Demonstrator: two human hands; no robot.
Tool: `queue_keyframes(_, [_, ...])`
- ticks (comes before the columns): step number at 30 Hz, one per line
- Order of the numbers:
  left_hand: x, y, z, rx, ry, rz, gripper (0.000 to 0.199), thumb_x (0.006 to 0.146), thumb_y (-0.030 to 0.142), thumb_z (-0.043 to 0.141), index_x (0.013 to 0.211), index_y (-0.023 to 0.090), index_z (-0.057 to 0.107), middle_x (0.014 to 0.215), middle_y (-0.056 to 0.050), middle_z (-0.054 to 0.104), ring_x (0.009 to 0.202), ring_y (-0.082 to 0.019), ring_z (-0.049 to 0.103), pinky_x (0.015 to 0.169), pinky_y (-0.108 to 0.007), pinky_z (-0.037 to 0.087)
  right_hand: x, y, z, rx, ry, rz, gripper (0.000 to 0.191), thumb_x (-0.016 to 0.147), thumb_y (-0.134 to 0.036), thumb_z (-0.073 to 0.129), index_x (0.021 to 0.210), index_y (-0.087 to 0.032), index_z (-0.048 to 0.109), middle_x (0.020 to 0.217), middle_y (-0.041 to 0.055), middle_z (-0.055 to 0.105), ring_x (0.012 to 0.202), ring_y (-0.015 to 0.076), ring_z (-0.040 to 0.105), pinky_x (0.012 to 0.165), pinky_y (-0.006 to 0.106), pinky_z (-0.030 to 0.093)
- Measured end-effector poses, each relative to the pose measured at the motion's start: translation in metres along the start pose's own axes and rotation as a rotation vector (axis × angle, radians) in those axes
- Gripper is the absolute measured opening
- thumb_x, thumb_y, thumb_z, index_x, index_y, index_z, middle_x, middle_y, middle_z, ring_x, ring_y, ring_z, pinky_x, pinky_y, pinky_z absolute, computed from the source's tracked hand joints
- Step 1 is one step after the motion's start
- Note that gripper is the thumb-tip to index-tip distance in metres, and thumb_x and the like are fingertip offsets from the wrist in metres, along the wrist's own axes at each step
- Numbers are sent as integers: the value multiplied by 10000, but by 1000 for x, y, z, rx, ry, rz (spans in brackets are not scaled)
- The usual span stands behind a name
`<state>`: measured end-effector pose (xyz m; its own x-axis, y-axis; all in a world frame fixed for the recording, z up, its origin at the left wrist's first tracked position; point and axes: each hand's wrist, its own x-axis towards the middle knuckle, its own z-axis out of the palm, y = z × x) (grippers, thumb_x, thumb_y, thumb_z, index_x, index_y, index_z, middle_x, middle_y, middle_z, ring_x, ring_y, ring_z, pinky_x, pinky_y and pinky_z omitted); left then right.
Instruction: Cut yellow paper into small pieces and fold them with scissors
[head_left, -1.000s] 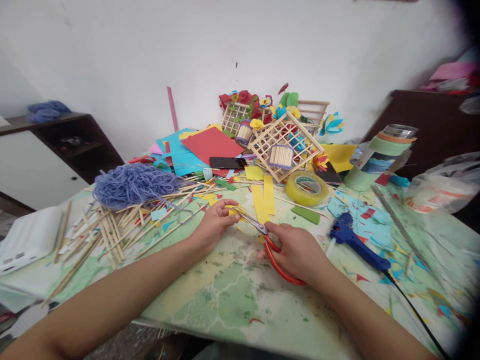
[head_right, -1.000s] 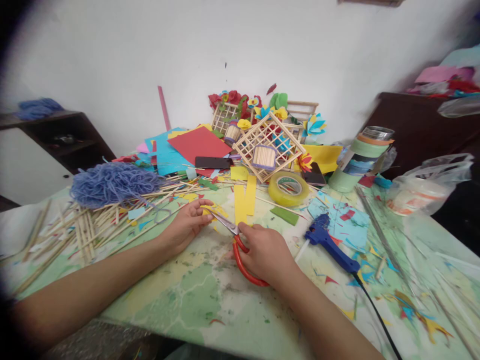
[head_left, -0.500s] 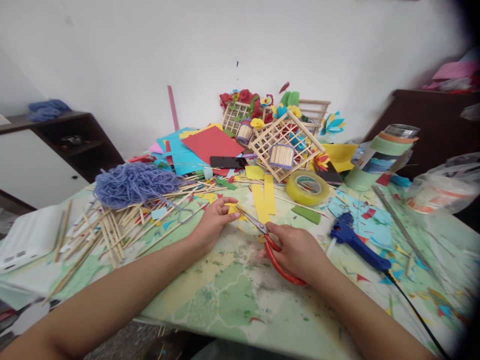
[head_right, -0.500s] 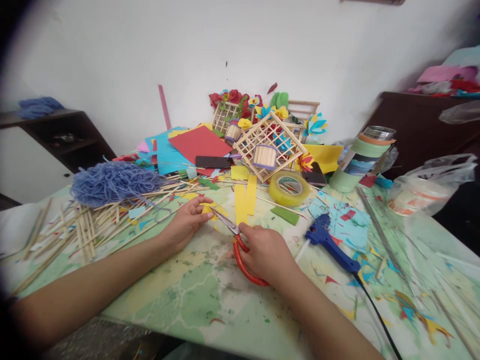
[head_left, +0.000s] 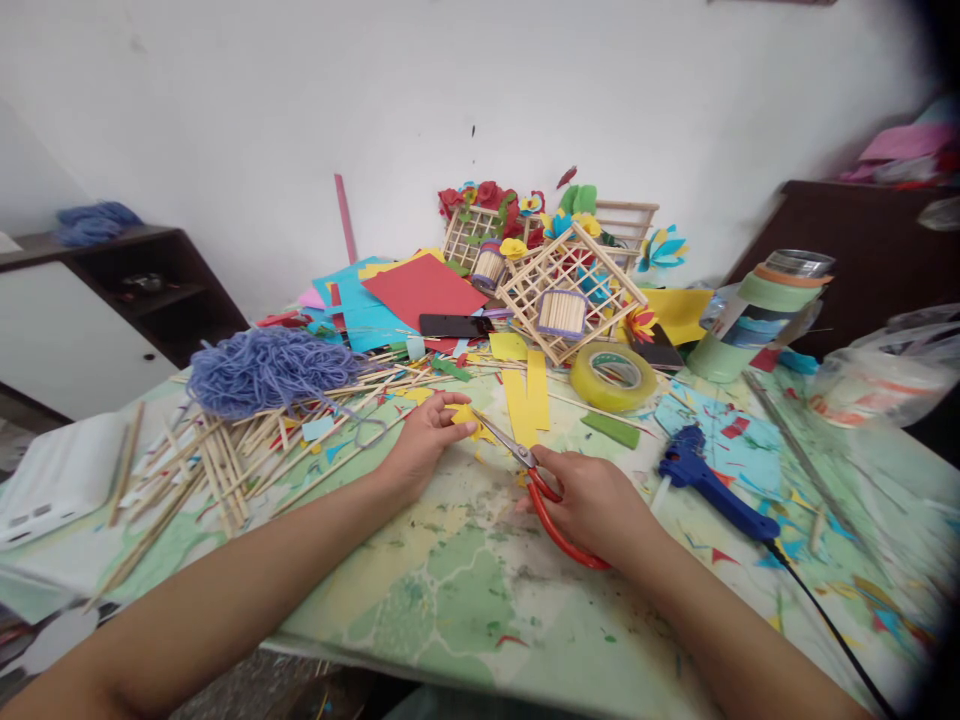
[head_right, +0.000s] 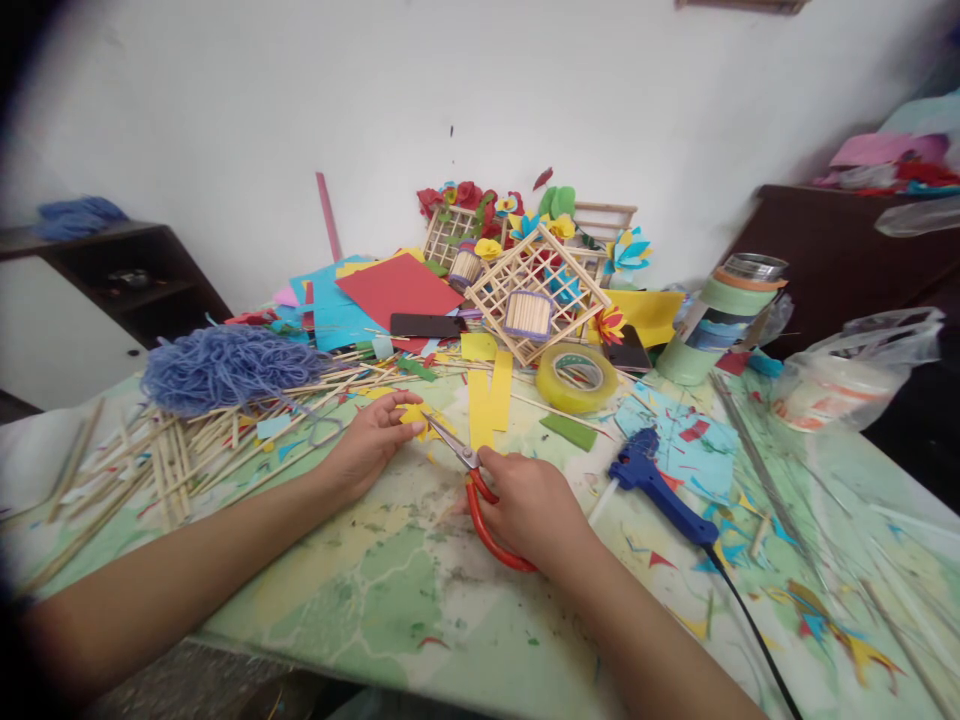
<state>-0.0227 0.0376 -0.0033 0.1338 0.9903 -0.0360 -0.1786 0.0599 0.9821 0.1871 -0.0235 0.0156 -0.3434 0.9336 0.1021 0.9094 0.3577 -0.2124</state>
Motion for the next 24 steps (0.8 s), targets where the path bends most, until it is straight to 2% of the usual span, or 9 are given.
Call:
queue_keyframes(5, [1, -1, -1, -9, 9, 15, 389, 611, 210, 740, 956, 203, 559, 754, 23, 583, 675, -105, 569, 631, -212, 410, 0, -1, 0, 10, -12, 17, 434, 801, -556, 493, 1093, -247, 580, 812, 35, 680, 696, 182, 617, 552, 238, 324])
queue_keyframes(9, [1, -1, 1, -66, -3, -5, 324, 590, 204, 753, 834, 183, 541, 773, 9, 619, 674, -105, 576, 641, -218, 419, 1, 1, 1, 22, 5, 42, 454, 798, -570, 482, 1102, -248, 580, 846, 43, 681, 738, 199, 622, 568, 246, 337])
queue_keyframes(17, [-2, 2, 5, -59, -66, -38, 185, 629, 234, 722, 742, 150, 602, 694, 3, 611, 630, -96, 541, 634, -217, 400, 2, 1, -2, 33, 11, 55, 420, 797, -567, 469, 1042, -249, 593, 802, 33, 665, 705, 183, 598, 569, 246, 329])
queue_keyframes(24, [-2, 3, 3, -22, -99, -27, 122, 654, 238, 699, 705, 153, 628, 637, 19, 559, 562, -79, 461, 563, -214, 332, -1, -1, -9, -75, 56, 23, 519, 765, -594, 490, 1150, -253, 558, 825, 37, 660, 692, 193, 598, 568, 267, 312])
